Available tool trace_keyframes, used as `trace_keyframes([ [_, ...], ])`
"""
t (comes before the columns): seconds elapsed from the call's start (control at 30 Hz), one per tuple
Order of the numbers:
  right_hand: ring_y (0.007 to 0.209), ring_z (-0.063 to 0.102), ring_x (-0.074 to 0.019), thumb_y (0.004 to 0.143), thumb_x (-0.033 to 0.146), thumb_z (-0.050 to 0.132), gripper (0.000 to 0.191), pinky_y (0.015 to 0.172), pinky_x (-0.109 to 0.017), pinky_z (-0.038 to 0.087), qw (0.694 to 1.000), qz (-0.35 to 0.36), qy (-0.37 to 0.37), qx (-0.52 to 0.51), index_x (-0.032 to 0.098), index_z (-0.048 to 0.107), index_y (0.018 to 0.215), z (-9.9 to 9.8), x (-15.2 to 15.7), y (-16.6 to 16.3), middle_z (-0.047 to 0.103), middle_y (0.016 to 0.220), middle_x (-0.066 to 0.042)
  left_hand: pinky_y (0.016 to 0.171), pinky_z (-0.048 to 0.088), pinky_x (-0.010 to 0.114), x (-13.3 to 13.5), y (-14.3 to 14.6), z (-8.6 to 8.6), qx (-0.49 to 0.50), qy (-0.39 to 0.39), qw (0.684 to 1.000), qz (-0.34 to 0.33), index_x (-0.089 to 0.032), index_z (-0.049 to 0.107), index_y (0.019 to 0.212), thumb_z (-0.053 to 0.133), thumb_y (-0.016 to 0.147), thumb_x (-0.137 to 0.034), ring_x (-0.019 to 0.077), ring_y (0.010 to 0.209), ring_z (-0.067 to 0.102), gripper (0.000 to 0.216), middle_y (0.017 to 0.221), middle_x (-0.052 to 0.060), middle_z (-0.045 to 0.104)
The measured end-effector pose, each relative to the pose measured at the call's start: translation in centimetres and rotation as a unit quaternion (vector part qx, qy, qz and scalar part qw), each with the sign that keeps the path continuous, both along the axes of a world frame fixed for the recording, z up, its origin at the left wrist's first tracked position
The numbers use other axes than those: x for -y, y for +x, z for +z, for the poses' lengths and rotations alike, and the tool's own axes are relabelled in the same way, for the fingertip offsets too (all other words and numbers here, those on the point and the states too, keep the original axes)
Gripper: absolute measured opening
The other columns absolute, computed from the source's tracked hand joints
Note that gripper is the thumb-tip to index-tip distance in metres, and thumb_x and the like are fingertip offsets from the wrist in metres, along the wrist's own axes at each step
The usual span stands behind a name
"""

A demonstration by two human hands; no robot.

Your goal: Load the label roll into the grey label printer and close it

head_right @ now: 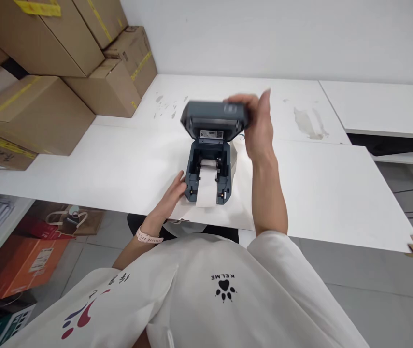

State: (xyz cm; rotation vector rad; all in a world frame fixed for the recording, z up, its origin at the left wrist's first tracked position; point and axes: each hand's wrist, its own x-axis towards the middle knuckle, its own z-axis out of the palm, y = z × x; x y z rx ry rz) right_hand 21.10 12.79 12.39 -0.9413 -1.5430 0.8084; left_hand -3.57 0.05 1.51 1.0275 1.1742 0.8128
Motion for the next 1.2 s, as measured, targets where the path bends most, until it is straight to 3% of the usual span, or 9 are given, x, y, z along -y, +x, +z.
trace_keyframes([
  [0.07, 0.135, 0.06, -0.0323, 0.101, 0.073, 0.021, 0.069, 0.121, -0.057, 0.043, 1.0, 0.015, 0.02, 0.012, 0.028, 0.073, 0.103, -1.8, 5.0, -0.1, 0.073, 0.124, -0.005, 0.128, 0.031, 0.047, -0.6, -0.5, 0.0, 0.014, -0.002, 1.0, 0.025, -0.032, 0.01, 0.168, 0.045, 0.093, -0.075, 0.0299, 0.162, 0.022, 0.093, 0.177, 0.005, 0.015],
  [0.17, 0.14, 0.057, -0.0279, 0.106, 0.058, 0.031, 0.049, 0.125, -0.053, 0.038, 0.988, 0.009, 0.021, 0.152, 0.034, 0.073, 0.115, -5.0, 10.1, -0.8, 0.073, 0.131, -0.001, 0.13, 0.027, 0.051, -1.5, 0.0, 0.5, 0.033, 0.004, 0.999, 0.04, -0.033, 0.011, 0.167, 0.043, 0.095, -0.073, 0.0296, 0.163, 0.021, 0.089, 0.177, 0.004, 0.018],
  [0.37, 0.148, 0.049, -0.0248, 0.11, 0.033, 0.034, 0.042, 0.125, -0.055, 0.033, 0.967, -0.089, 0.09, 0.22, 0.033, 0.054, 0.146, -10.5, 12.3, -2.8, 0.065, 0.146, -0.004, 0.127, 0.033, 0.05, -1.7, 2.9, 1.6, 0.065, 0.03, 0.996, 0.049, -0.028, 0.021, 0.164, 0.078, 0.081, -0.052, 0.0338, 0.156, 0.035, 0.104, 0.171, 0.01, 0.034],
  [0.63, 0.143, 0.055, -0.0244, 0.109, 0.031, 0.034, 0.038, 0.125, -0.056, 0.034, 0.967, -0.116, 0.095, 0.205, 0.032, 0.062, 0.135, -11.1, 12.1, -3.1, 0.07, 0.139, -0.003, 0.12, 0.042, 0.047, -1.5, 3.1, 1.0, 0.061, 0.088, 0.992, 0.067, -0.025, 0.038, 0.154, 0.078, 0.08, -0.049, 0.0334, 0.148, 0.045, 0.087, 0.163, 0.013, 0.044],
  [0.73, 0.142, 0.056, -0.0239, 0.109, 0.033, 0.033, 0.038, 0.124, -0.056, 0.036, 0.965, -0.121, 0.092, 0.212, 0.03, 0.063, 0.131, -11.0, 12.0, -3.2, 0.071, 0.138, -0.004, 0.113, 0.046, 0.042, 0.9, 2.9, -0.2, -0.021, 0.123, 0.98, 0.157, -0.027, 0.047, 0.145, 0.075, 0.083, -0.053, 0.0287, 0.143, 0.049, 0.072, 0.157, 0.012, 0.049],
  [0.83, 0.141, 0.057, -0.0236, 0.109, 0.034, 0.033, 0.038, 0.124, -0.056, 0.036, 0.965, -0.123, 0.09, 0.212, 0.029, 0.065, 0.128, -11.0, 11.9, -3.2, 0.072, 0.136, -0.005, 0.083, 0.053, 0.031, 4.5, 2.8, -1.6, -0.079, 0.139, 0.95, 0.267, -0.021, 0.067, 0.101, 0.064, 0.091, -0.056, 0.0169, 0.092, 0.065, 0.037, 0.099, 0.006, 0.07],
  [0.9, 0.141, 0.057, -0.0238, 0.108, 0.033, 0.034, 0.037, 0.125, -0.055, 0.035, 0.967, -0.124, 0.088, 0.205, 0.03, 0.066, 0.127, -11.0, 12.0, -3.3, 0.072, 0.136, -0.005, 0.063, 0.047, 0.026, 6.1, 3.0, -2.0, -0.044, 0.09, 0.98, 0.173, -0.019, 0.066, 0.074, 0.06, 0.092, -0.059, 0.0114, 0.063, 0.056, 0.045, 0.069, 0.001, 0.062],
  [1.0, 0.142, 0.055, -0.0239, 0.108, 0.031, 0.035, 0.036, 0.125, -0.054, 0.034, 0.969, -0.125, 0.093, 0.193, 0.03, 0.065, 0.128, -10.9, 12.1, -3.3, 0.071, 0.137, -0.005, 0.05, 0.039, 0.025, 6.2, 3.7, -1.7, 0.036, -0.003, 0.999, 0.022, -0.017, 0.066, 0.064, 0.063, 0.089, -0.058, 0.0077, 0.048, 0.048, 0.048, 0.059, 0.0, 0.063],
  [1.2, 0.141, 0.055, -0.0253, 0.107, 0.04, 0.038, 0.035, 0.123, -0.052, 0.037, 0.961, -0.093, 0.111, 0.236, 0.028, 0.066, 0.126, -10.5, 12.3, -2.7, 0.069, 0.139, -0.007, 0.043, 0.029, 0.023, 4.4, 3.7, -0.5, 0.04, -0.039, 0.998, -0.01, -0.018, 0.063, 0.056, 0.072, 0.083, -0.052, 0.0054, 0.04, 0.041, 0.045, 0.049, 0.0, 0.062],
])
